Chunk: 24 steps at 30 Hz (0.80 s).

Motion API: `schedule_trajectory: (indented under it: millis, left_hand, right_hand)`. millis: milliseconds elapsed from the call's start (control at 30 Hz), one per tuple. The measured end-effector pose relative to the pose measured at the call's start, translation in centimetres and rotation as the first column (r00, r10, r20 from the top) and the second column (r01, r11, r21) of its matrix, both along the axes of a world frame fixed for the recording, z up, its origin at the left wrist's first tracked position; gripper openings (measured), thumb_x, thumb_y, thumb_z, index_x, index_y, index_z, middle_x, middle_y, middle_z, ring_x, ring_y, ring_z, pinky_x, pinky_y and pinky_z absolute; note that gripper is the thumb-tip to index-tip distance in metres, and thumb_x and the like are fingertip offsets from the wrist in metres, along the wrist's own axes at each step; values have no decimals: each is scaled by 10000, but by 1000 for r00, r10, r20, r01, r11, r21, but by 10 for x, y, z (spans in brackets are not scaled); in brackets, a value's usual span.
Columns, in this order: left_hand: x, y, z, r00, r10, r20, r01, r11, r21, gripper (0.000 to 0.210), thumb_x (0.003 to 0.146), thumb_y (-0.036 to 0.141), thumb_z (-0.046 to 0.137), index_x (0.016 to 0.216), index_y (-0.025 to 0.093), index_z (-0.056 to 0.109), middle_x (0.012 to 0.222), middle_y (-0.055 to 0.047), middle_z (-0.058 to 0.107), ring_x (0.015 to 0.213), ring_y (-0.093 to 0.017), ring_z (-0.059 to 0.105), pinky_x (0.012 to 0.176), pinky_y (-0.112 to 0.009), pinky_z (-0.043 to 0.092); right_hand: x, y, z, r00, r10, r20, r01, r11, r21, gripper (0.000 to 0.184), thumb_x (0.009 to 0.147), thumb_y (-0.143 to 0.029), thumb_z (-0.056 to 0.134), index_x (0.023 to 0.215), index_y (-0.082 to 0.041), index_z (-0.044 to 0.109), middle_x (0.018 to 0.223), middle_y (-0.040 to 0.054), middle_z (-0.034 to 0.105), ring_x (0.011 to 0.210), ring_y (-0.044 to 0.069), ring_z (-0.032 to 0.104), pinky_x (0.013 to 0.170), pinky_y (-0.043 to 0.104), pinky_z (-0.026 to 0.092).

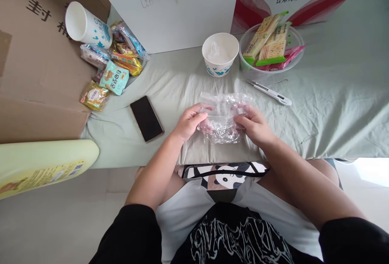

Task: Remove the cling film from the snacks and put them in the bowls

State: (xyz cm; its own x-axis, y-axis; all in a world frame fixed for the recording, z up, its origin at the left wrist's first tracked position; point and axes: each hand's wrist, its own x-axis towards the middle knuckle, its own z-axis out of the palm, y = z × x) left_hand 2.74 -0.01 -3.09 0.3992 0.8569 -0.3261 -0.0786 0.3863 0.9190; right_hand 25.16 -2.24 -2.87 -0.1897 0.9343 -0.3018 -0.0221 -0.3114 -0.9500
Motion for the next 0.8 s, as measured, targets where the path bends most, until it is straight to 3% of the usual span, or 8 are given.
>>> schedule_trajectory:
  millis: [167, 267, 400, 500, 600, 667, 733, 800]
  left_hand:
    - [-4, 4, 7, 992, 63, 111, -59, 997, -39, 331, 705, 513, 757, 759, 201, 660, 554, 17, 634, 443, -137, 584, 437, -261, 444]
    - [-4, 7, 5, 998, 58, 0, -58, 996, 69, 434, 735, 615, 699, 671, 187, 663, 618, -27, 645, 528, -136, 575, 492, -273, 444]
    - [-5, 8, -7, 969, 106, -224, -33, 951, 307, 270, 706, 388, 797, 838, 198, 658, 765, 5, 642, 618, -103, 554, 587, -242, 444]
    - [-9, 4, -12, 891, 346, -295, -176, 860, 479, 270, 745, 282, 731, 981, 224, 612, 963, -15, 651, 773, -124, 629, 724, -262, 510]
    - [-4, -7, -3, 716, 592, -369, -230, 700, 677, 130, 839, 282, 663, 945, 233, 606, 970, -31, 655, 915, -166, 653, 894, -306, 526]
    - [9, -15, 7, 715, 561, -416, -140, 698, 702, 114, 900, 340, 642, 924, 230, 628, 959, -47, 689, 973, -199, 661, 972, -344, 517]
    - [29, -20, 15, 802, 419, -425, -51, 757, 651, 251, 902, 426, 679, 1043, 219, 662, 1124, -86, 725, 1114, -238, 664, 1042, -383, 500]
    - [48, -20, 18, 907, 211, -363, 22, 839, 543, 454, 875, 534, 715, 1188, 210, 657, 1247, -114, 716, 1174, -268, 667, 1044, -406, 510]
  right_hand:
    - [6, 2, 3, 983, -32, -178, 37, 999, 26, 292, 753, -514, 676, 780, -249, 556, 612, -14, 545, 498, 142, 495, 485, 304, 398]
    - [11, 3, 2, 998, 30, -56, -26, 997, 74, 410, 811, -625, 590, 725, -224, 591, 635, 30, 572, 527, 144, 478, 504, 312, 385]
    - [10, 3, -5, 987, -9, 162, -6, 996, 89, 405, 706, -473, 788, 954, -231, 580, 656, -45, 560, 538, 114, 454, 512, 259, 355]
    - [8, 4, -7, 986, -113, 125, 107, 993, 55, 523, 664, -417, 797, 1090, -246, 547, 691, -62, 571, 567, 127, 489, 543, 261, 389]
    - [8, 2, -3, 945, -227, 234, 198, 970, 143, 275, 718, -423, 720, 858, -230, 582, 707, -17, 576, 640, 152, 515, 610, 292, 411]
    - [9, -1, 2, 916, -269, 297, 190, 944, 268, 206, 740, -399, 686, 774, -225, 581, 795, 23, 634, 736, 180, 558, 689, 317, 438]
    - [8, -5, 6, 941, -225, 255, 129, 930, 345, 199, 751, -391, 693, 788, -223, 595, 887, 38, 673, 803, 193, 582, 760, 335, 458]
    - [7, -7, 9, 992, -85, 94, 53, 952, 303, 254, 762, -432, 720, 787, -228, 572, 819, 15, 643, 738, 175, 561, 742, 333, 466]
